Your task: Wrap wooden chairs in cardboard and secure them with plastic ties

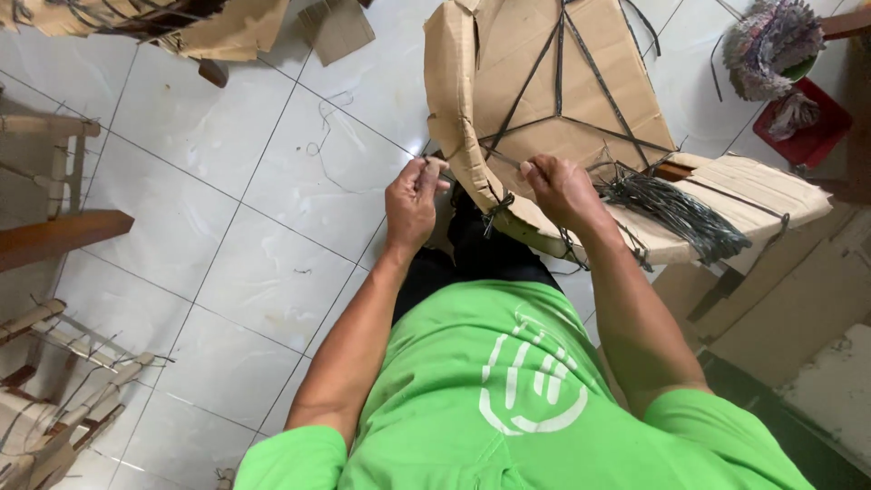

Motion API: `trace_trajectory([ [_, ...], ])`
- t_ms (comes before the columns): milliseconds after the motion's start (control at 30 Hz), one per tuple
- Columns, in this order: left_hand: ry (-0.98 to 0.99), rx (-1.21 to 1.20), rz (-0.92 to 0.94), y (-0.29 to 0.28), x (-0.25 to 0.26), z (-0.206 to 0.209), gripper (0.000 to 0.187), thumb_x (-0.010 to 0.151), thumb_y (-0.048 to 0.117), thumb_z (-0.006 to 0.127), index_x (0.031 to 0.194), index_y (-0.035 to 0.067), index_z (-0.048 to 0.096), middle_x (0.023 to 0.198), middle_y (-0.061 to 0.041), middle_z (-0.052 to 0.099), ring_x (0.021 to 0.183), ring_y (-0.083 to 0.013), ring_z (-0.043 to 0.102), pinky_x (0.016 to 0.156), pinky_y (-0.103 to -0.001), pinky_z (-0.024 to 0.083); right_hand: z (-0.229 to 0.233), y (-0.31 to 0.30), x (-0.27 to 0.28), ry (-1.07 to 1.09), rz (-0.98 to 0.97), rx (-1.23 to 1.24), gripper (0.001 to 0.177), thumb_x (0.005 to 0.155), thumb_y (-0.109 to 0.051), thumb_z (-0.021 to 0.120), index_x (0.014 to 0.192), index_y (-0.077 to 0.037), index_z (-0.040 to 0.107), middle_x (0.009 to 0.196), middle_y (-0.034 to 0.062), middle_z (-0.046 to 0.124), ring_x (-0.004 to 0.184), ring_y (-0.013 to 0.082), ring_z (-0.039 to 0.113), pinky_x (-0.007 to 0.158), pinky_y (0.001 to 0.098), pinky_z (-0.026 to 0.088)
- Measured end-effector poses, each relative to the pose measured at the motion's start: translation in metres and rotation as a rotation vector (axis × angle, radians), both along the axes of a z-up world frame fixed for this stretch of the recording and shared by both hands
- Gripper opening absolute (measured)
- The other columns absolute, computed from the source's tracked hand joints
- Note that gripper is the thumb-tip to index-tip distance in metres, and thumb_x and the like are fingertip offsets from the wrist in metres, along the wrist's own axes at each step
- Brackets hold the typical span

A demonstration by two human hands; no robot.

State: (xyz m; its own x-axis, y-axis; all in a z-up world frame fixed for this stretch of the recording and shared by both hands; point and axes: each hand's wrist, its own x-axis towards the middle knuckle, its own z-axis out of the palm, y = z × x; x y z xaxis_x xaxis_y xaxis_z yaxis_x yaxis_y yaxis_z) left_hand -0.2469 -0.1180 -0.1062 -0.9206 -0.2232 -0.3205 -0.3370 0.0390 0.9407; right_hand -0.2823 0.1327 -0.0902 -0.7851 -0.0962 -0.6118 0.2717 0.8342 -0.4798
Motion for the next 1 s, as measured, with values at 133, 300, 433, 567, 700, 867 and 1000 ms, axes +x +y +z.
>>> trace_trajectory([
  [133, -0.081, 0.022, -0.022, 0.009, -0.018, -0.007, 0.02, 0.103, 0.031, 0.064, 0.095, 0.017, 0.076, 0.077, -0.002, 0.077, 0.063, -0.0067, 0.071, 0.065, -0.022, 0.062, 0.03, -0.025, -0.013, 0.078, 0.093, 0.008, 0.028, 0.102, -0.041, 0.056, 0.11, -0.021, 0.073, 0.085, 0.0152, 0.071, 0.089, 0.0411, 0.071, 0.075, 0.0564, 0.053],
  [300, -0.13, -0.046, -0.081, 0.01, -0.014, -0.011, 0.017, 0.1, 0.03, 0.069, 0.095, 0.015, 0.077, 0.072, -0.003, 0.076, 0.059, -0.0089, 0.07, 0.061, -0.024, 0.061, 0.035, -0.036, -0.022, 0.075, 0.187, -0.01, 0.021, 0.099, -0.034, 0.058, 0.114, -0.025, 0.07, 0.092, 0.0133, 0.074, 0.096, 0.0425, 0.072, 0.081, 0.0593, 0.056],
  [433, -0.136, 0.007, -0.028, 0.018, -0.025, -0.013, 0.017, 0.099, 0.026, 0.07, 0.104, 0.012, 0.077, 0.074, -0.005, 0.077, 0.062, -0.0093, 0.072, 0.061, -0.024, 0.061, 0.014, -0.034, -0.044, 0.285, 0.252, -0.115, 0.011, 0.095, -0.025, 0.069, 0.103, -0.017, 0.071, 0.093, 0.0126, 0.073, 0.091, 0.041, 0.072, 0.074, 0.0586, 0.057],
  [567, -0.053, 0.007, -0.133, 0.026, -0.027, 0.0, 0.024, 0.096, 0.014, 0.068, 0.118, 0.008, 0.076, 0.076, -0.013, 0.076, 0.07, -0.0129, 0.072, 0.066, -0.032, 0.063, 0.018, -0.045, -0.05, 0.459, 0.357, -0.25, 0.01, 0.093, -0.02, 0.074, 0.092, -0.011, 0.07, 0.081, 0.0098, 0.069, 0.08, 0.0357, 0.072, 0.067, 0.0505, 0.056],
  [700, 0.026, -0.179, -0.26, 0.032, -0.032, 0.024, 0.013, 0.09, 0.018, 0.072, 0.099, 0.012, 0.079, 0.066, -0.016, 0.069, 0.071, -0.0321, 0.075, 0.058, -0.042, 0.055, 0.028, -0.055, -0.056, 0.52, 0.353, -0.329, 0.009, 0.092, -0.02, 0.072, 0.091, -0.012, 0.068, 0.079, 0.0125, 0.065, 0.081, 0.0389, 0.069, 0.064, 0.0532, 0.052],
  [867, 0.045, -0.182, -0.264, 0.028, -0.036, 0.018, 0.031, 0.104, 0.034, 0.061, 0.085, 0.012, 0.074, 0.069, -0.015, 0.069, 0.07, -0.0298, 0.073, 0.064, -0.039, 0.056, -0.001, -0.044, -0.063, 0.568, 0.172, -0.675, 0.022, 0.107, -0.021, 0.063, 0.119, -0.005, 0.071, 0.086, 0.016, 0.057, 0.077, 0.037, 0.062, 0.068, 0.0465, 0.051],
  [1000, 0.012, -0.193, -0.299, 0.027, -0.04, 0.028, 0.033, 0.103, 0.042, 0.058, 0.095, 0.016, 0.076, 0.078, -0.013, 0.073, 0.084, -0.0376, 0.072, 0.071, -0.046, 0.057, -0.003, -0.05, -0.063, 0.509, 0.215, -0.704, 0.015, 0.098, -0.009, 0.07, 0.111, -0.003, 0.075, 0.081, 0.0179, 0.057, 0.073, 0.0334, 0.061, 0.066, 0.0428, 0.049],
])
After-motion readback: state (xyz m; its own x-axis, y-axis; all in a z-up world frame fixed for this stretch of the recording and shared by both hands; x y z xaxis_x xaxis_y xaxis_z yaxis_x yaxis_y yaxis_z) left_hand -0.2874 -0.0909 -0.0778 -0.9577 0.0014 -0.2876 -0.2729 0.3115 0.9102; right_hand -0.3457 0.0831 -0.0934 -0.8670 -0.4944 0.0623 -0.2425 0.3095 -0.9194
